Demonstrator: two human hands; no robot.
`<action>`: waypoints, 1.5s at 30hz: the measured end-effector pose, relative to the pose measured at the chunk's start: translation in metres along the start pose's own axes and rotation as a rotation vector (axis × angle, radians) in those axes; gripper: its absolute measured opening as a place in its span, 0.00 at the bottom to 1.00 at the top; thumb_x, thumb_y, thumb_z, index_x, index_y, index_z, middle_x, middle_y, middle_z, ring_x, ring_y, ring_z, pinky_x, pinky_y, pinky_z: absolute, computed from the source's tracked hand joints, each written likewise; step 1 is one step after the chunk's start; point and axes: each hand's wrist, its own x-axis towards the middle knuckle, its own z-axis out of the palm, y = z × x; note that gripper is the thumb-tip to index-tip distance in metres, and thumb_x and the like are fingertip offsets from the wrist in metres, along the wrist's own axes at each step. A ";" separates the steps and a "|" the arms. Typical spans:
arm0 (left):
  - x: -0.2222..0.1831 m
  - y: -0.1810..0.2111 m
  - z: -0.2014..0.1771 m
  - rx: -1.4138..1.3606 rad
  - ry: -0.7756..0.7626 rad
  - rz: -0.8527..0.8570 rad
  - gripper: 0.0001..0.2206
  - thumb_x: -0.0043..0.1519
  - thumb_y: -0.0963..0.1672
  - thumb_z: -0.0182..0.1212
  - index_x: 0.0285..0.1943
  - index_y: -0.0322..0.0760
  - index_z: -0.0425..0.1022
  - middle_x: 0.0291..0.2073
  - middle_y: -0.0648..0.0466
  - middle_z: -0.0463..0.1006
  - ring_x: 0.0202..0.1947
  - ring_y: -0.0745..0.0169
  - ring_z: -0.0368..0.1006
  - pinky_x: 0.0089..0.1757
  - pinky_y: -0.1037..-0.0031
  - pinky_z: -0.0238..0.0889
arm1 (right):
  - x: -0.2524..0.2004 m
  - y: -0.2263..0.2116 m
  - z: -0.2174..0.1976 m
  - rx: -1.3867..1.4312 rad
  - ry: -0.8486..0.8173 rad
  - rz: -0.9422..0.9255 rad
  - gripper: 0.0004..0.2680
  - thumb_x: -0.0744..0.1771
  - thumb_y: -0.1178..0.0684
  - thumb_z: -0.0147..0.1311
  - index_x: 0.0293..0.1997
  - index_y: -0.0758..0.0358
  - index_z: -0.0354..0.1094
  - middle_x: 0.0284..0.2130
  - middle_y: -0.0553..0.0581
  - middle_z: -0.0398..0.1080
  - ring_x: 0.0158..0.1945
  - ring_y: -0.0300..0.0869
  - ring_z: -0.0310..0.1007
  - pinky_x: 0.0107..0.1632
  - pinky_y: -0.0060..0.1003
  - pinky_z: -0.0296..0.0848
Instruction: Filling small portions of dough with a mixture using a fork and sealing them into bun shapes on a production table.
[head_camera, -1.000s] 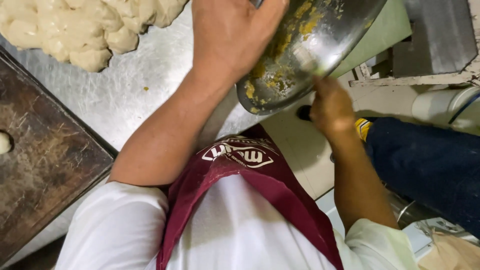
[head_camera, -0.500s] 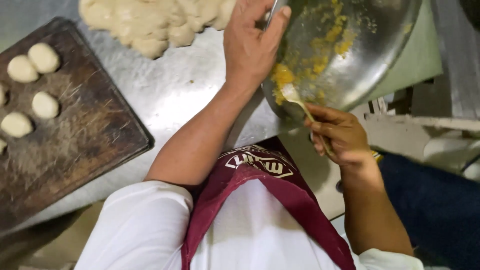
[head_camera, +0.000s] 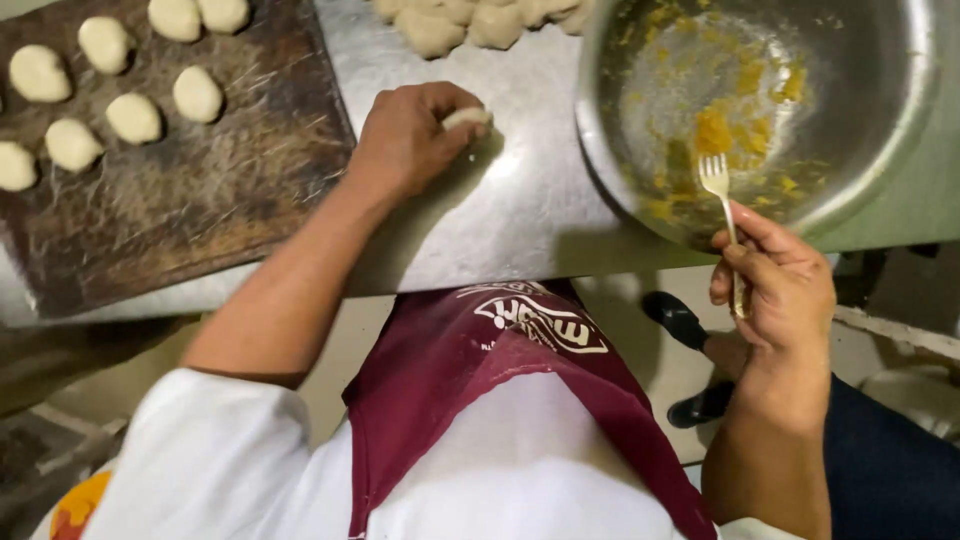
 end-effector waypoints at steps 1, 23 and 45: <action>-0.011 0.016 -0.015 -0.045 -0.118 0.019 0.05 0.62 0.46 0.68 0.45 0.48 0.85 0.40 0.59 0.87 0.39 0.69 0.79 0.40 0.72 0.70 | -0.002 -0.003 0.003 -0.033 0.012 -0.040 0.15 0.67 0.64 0.52 0.63 0.64 0.70 0.35 0.54 0.73 0.16 0.36 0.64 0.19 0.25 0.64; 0.001 0.108 0.104 -1.450 -0.271 -0.619 0.22 0.65 0.48 0.61 0.64 0.30 0.67 0.47 0.31 0.80 0.43 0.32 0.80 0.45 0.45 0.76 | 0.004 -0.012 0.003 -0.002 -0.073 -0.420 0.18 0.61 0.75 0.55 0.56 0.78 0.70 0.32 0.74 0.72 0.18 0.50 0.74 0.17 0.41 0.73; -0.017 0.101 0.091 -1.240 -0.632 -0.059 0.30 0.61 0.37 0.64 0.74 0.37 0.61 0.56 0.46 0.75 0.51 0.55 0.78 0.47 0.73 0.78 | 0.040 -0.102 0.000 -1.107 -0.219 -0.858 0.08 0.73 0.59 0.58 0.57 0.72 0.76 0.51 0.69 0.74 0.52 0.57 0.74 0.54 0.48 0.73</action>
